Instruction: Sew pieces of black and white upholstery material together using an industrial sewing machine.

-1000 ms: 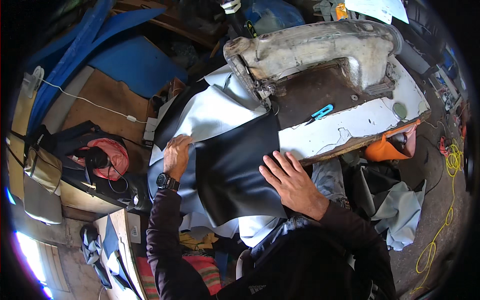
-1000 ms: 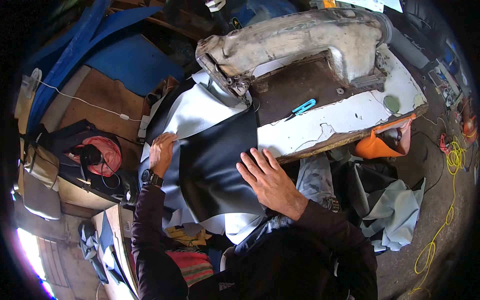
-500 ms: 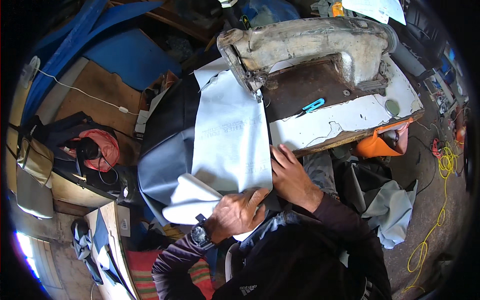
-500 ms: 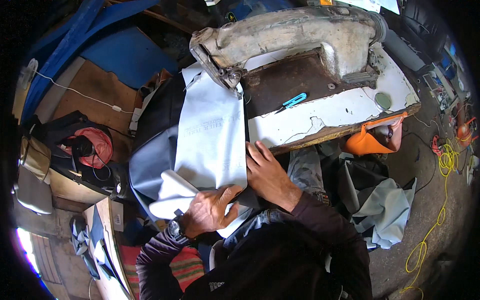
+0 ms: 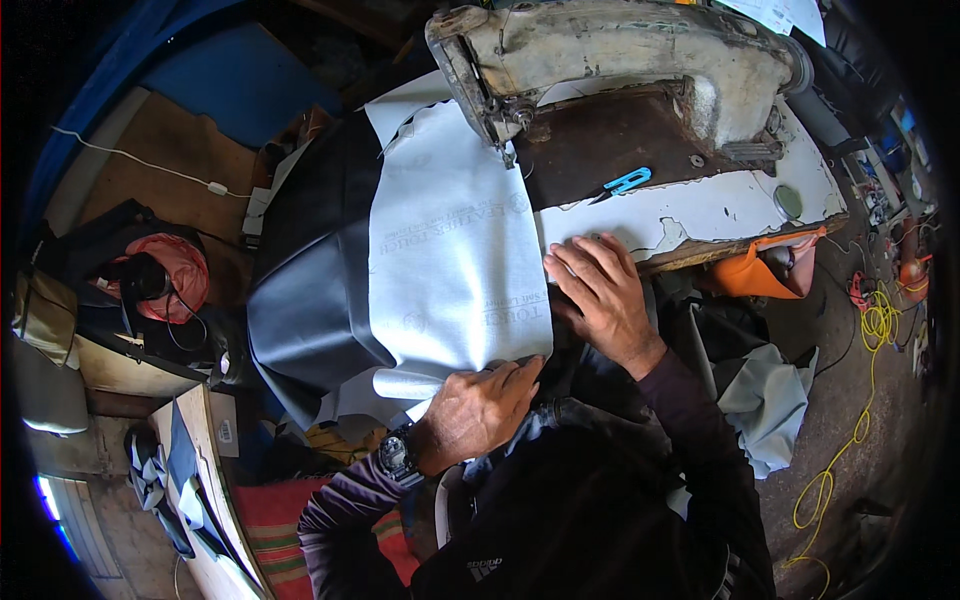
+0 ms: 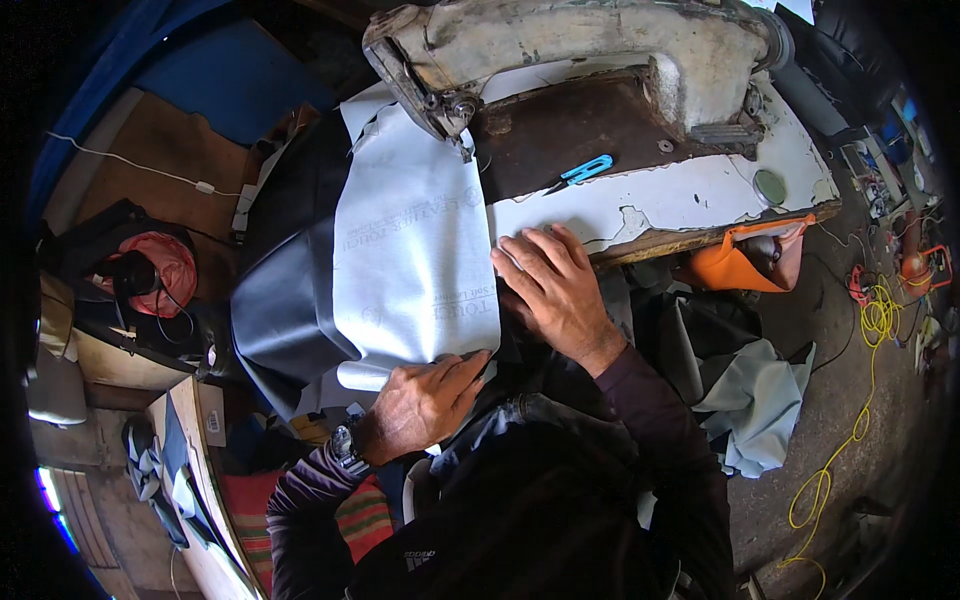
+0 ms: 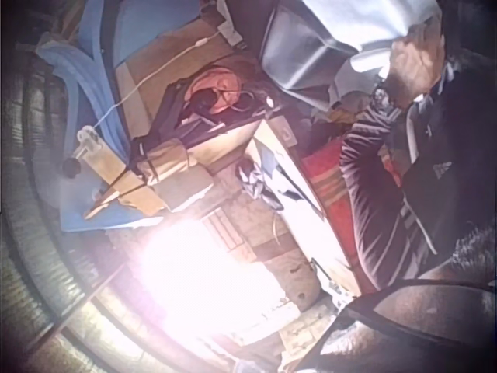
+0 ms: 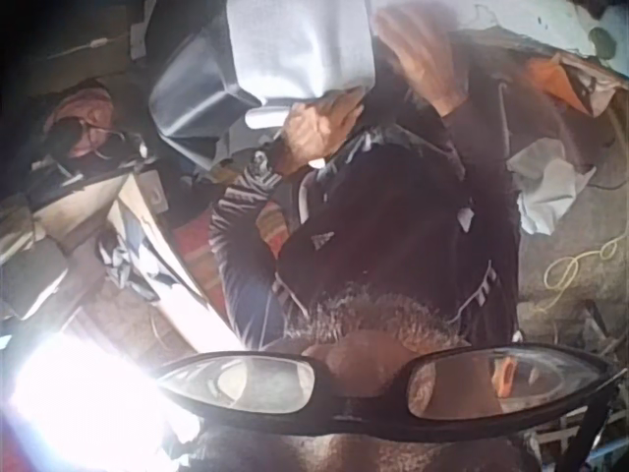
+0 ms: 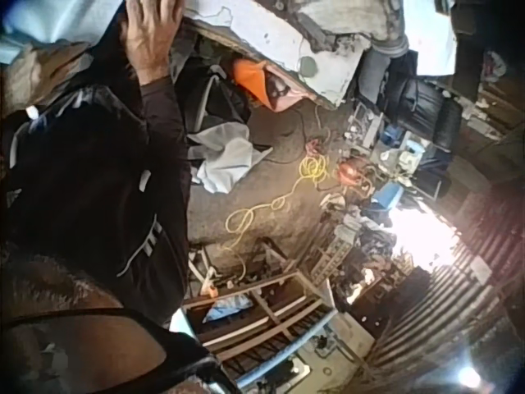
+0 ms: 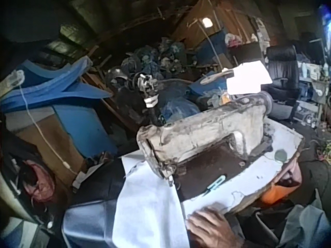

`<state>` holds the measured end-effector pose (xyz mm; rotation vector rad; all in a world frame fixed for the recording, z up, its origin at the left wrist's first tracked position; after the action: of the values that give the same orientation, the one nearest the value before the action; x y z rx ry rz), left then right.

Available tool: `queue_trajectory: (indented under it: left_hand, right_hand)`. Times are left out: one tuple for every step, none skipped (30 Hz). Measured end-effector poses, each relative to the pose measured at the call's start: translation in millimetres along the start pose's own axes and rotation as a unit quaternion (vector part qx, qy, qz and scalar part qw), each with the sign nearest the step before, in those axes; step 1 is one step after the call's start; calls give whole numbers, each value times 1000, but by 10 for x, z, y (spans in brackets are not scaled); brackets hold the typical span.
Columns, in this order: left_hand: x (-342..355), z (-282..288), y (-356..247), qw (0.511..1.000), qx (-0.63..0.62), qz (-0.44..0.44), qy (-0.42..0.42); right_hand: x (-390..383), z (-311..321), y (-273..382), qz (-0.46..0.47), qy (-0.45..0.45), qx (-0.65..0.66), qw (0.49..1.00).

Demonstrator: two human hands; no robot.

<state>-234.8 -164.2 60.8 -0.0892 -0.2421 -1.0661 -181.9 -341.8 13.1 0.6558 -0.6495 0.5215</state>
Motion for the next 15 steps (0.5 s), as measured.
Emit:
queue_trajectory:
  left_hand:
    - [23, 6, 16, 1000, -13, 18, 18]
    - [39, -5, 40, 998, -26, 36, 36]
    - [40, 6, 46, 998, -25, 35, 35]
    - [36, 17, 52, 998, -27, 37, 32]
    - [32, 26, 59, 998, -29, 40, 29]
    - [-3, -6, 67, 998, -28, 41, 28]
    - [-46, -52, 59, 1000, -14, 23, 13]
    - [-63, -63, 53, 1000, 0, 5, -2]
    - [-21, 24, 65, 1000, 1, 3, -5]
    - [47, 174, 137, 999, -35, 28, 4]
    - [80, 260, 241, 996, -71, 52, 13]
    - [-1, 186, 519, 984, -151, 90, -23]
    - [85, 226, 824, 956, -236, 172, 39]
    - [31, 279, 1149, 966, -181, 176, -50]
    - [-16, 277, 1453, 976, -60, 177, -108]
  right_hand:
    - [6, -17, -1, 8, 14, -3, 1000]
    - [11, -38, -5, 16, 27, -6, 999]
    - [16, -55, -18, 17, 27, -7, 999]
    - [14, -86, -6, 42, 27, -19, 999]
    - [20, -102, 13, 67, 28, -32, 997]
    - [35, -108, 25, 69, 27, -32, 997]
    - [49, -103, 48, 73, 24, -20, 997]
    - [69, -90, 70, 78, 22, -9, 997]
    - [88, -51, 88, 92, 16, -1, 996]
    - [120, -29, 99, 97, 13, -4, 995]
    - [126, -31, 123, 92, 30, 11, 995]
    - [138, -45, 130, 88, 47, 23, 995]
    - [114, -38, 121, 95, 37, 9, 995]
    - [190, -26, 177, 90, 45, 9, 995]
    - [202, -25, 215, 102, 36, 17, 994]
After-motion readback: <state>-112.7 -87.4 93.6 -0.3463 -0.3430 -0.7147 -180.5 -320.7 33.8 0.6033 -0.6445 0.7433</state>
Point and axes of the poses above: each hand's wrist, its own x-axis towards the middle knuckle, its own z-axis out of the back of the hand, y = z × x, the point moved 7 cm from there along x, towards the middle knuckle, and after that the axes turned 14 degrees about x, right-handed, at the moved point
